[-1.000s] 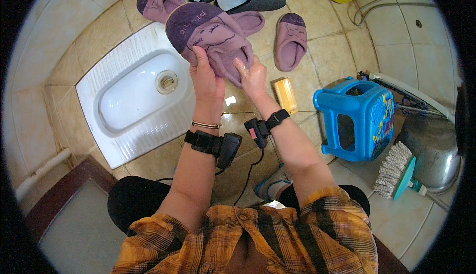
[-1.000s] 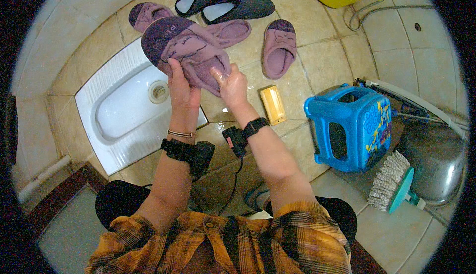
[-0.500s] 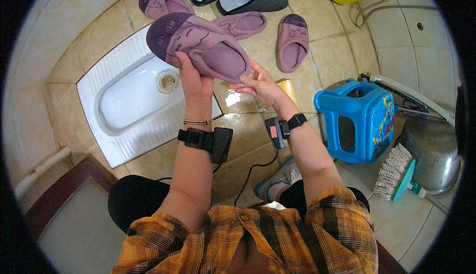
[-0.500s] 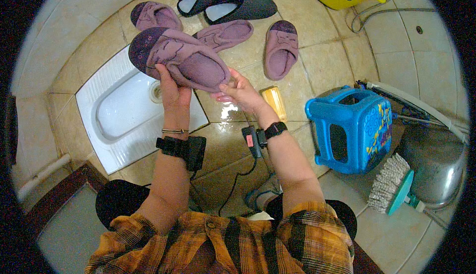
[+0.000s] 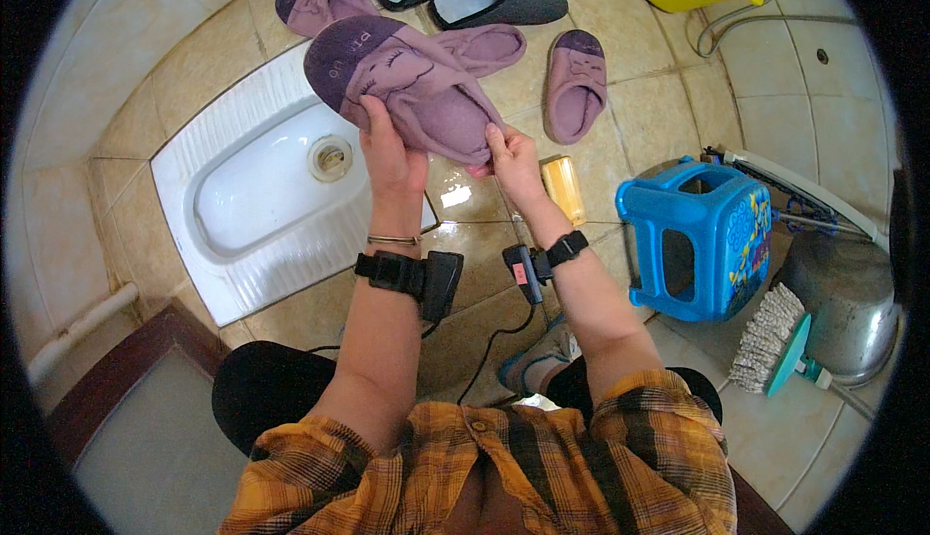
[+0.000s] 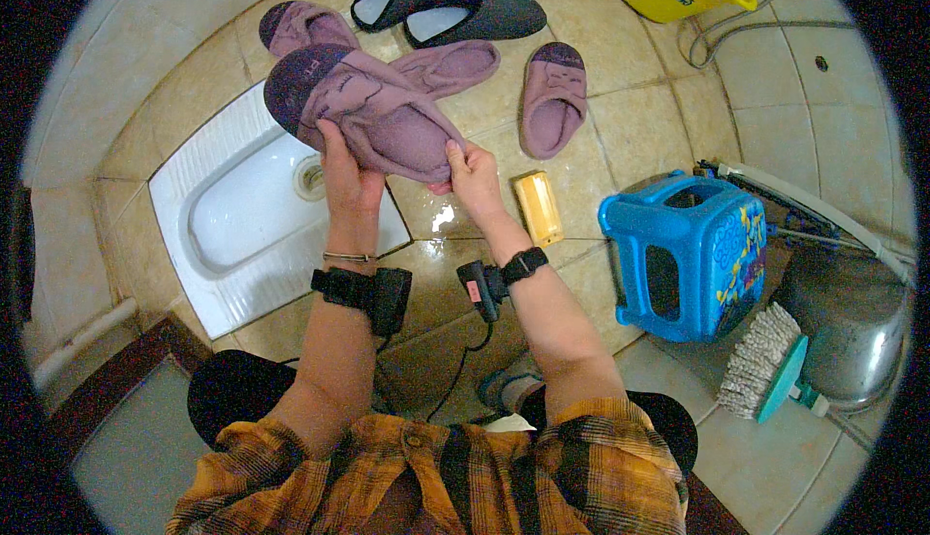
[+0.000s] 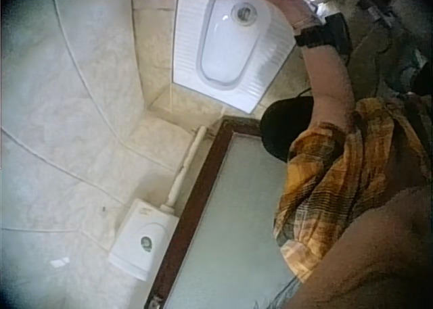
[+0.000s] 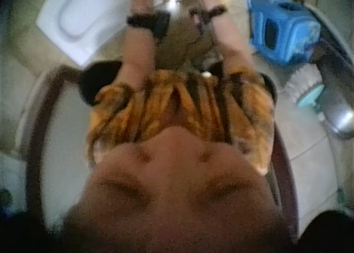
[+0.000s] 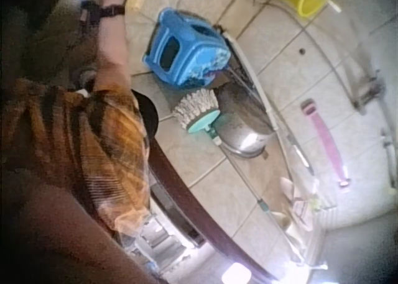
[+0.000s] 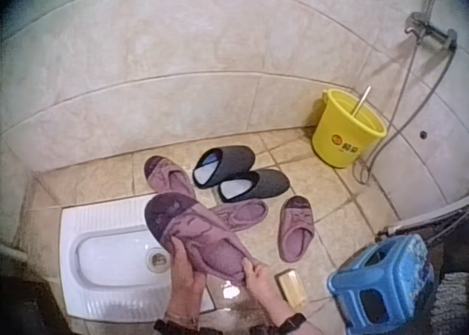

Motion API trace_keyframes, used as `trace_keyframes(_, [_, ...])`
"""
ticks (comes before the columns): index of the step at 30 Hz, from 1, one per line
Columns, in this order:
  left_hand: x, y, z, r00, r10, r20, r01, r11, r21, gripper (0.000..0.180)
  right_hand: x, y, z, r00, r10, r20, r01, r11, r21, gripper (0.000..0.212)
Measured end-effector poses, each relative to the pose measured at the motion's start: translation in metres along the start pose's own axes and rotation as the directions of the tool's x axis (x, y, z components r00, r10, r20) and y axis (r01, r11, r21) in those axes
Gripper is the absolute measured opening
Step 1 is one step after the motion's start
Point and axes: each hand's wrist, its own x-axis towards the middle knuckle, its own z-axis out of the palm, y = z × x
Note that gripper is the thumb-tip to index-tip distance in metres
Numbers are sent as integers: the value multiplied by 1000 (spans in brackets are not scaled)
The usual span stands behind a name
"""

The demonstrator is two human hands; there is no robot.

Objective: The person scrubs several pairs of slippers on the bathroom floor using a yellow sponge, then rinses them with water from a ladle. The person handles purple and dark-colored slippers one at a time, turning them over to clean different sides.

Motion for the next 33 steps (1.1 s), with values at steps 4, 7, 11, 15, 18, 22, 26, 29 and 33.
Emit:
trace_keyframes(4, [6, 9, -7, 995, -36, -97, 28, 996, -82, 53, -2, -4, 0, 974, -162, 159, 152, 986, 72, 40])
trace_keyframes(7, [9, 9, -11, 998, -3, -59, -1, 997, -77, 54, -5, -6, 5, 968, -137, 209, 100, 979, 175, 53])
trace_keyframes(11, [10, 5, -13, 999, 3, -39, -6, 997, -74, 55, -9, -8, 8, 986, -86, 146, 57, 980, 188, 51])
trace_keyframes(15, [9, -2, -14, 999, -27, -31, 25, 997, -76, 59, -7, -8, 3, 994, -83, 76, 82, 996, 19, 42])
trace_keyframes(18, [10, -8, -15, 998, -69, -3, 68, 989, -134, 57, 1, -6, -3, 997, -81, -10, 80, 994, -75, 33])
trace_keyframes(22, [5, -15, -15, 994, -106, -30, 97, 972, -215, 54, 11, -6, -7, 986, -98, -134, 88, 993, -77, 32])
trace_keyframes(26, [3, -19, -15, 998, -40, -50, 33, 991, -127, 55, 11, -10, -4, 954, -296, -49, 264, 904, -335, 48])
trace_keyframes(29, [2, -17, -17, 994, -76, -85, 66, 992, -108, 58, 5, -12, 2, 823, -562, 85, 525, 694, -493, 70])
trace_keyframes(33, [-1, -18, -19, 982, -128, -140, 106, 982, -158, 57, 5, -10, 5, 908, -419, -2, 329, 714, -618, 57])
